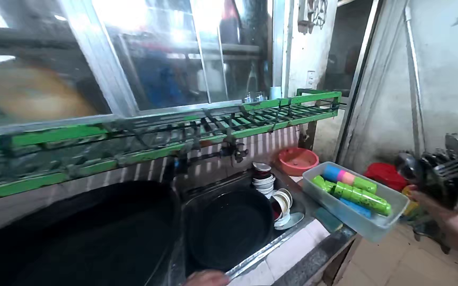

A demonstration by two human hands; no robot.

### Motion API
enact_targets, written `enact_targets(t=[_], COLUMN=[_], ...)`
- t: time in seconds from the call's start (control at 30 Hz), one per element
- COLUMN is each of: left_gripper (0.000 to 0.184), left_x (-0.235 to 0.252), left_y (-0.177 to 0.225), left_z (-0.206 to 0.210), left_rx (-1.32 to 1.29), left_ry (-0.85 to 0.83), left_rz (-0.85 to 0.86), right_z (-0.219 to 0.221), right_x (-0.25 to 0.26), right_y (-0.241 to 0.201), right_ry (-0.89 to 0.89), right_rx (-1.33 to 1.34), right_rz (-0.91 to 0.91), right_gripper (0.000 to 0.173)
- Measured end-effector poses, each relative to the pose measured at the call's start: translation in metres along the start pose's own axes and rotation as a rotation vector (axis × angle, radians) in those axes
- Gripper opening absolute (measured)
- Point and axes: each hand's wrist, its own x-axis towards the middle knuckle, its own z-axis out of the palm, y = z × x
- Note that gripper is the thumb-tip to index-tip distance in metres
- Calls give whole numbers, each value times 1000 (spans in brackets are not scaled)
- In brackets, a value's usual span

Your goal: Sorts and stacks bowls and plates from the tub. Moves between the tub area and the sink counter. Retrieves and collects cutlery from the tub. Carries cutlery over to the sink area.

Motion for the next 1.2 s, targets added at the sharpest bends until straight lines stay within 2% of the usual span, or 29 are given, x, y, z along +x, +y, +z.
enact_targets(t=[0.1,0.17,0.27,0.43,0.57,0.7,0.8,0.93,1.03,1.1,1.2], left_gripper=[31,35,38,39,36,33,40,60,65,66,61], left_x=[124,205,322,502,602,639,647,650,649,643,630], left_y=[40,82,148,229,252,257,257,241,232,231,228], left_z=[6,14,28,75,135,169,176,190,184,176,166], left_rx=[52,93,107,199,149,117,86,255,233,206,212], left_ry=[8,-8,-78,-290,-346,-420,-440,-410,-484,-548,-590], left_rz=[315,442,556,557,391,183,116,297,303,313,345], right_z=[-12,-14,-15,-5,-5,-4,5,26,49,70,101], right_x=[23,40,81,132,161,170,179,201,218,226,232], right_y=[20,34,103,156,181,204,218,221,221,224,224], right_ry=[28,-9,-163,-320,-470,-525,-493,-491,-553,-603,-674], right_rx=[74,126,265,533,609,635,617,400,97,-40,-86], right_rz=[98,156,153,257,324,406,430,455,422,397,451], right_gripper=[64,57,45,34,28,29,34,51,62,64,58])
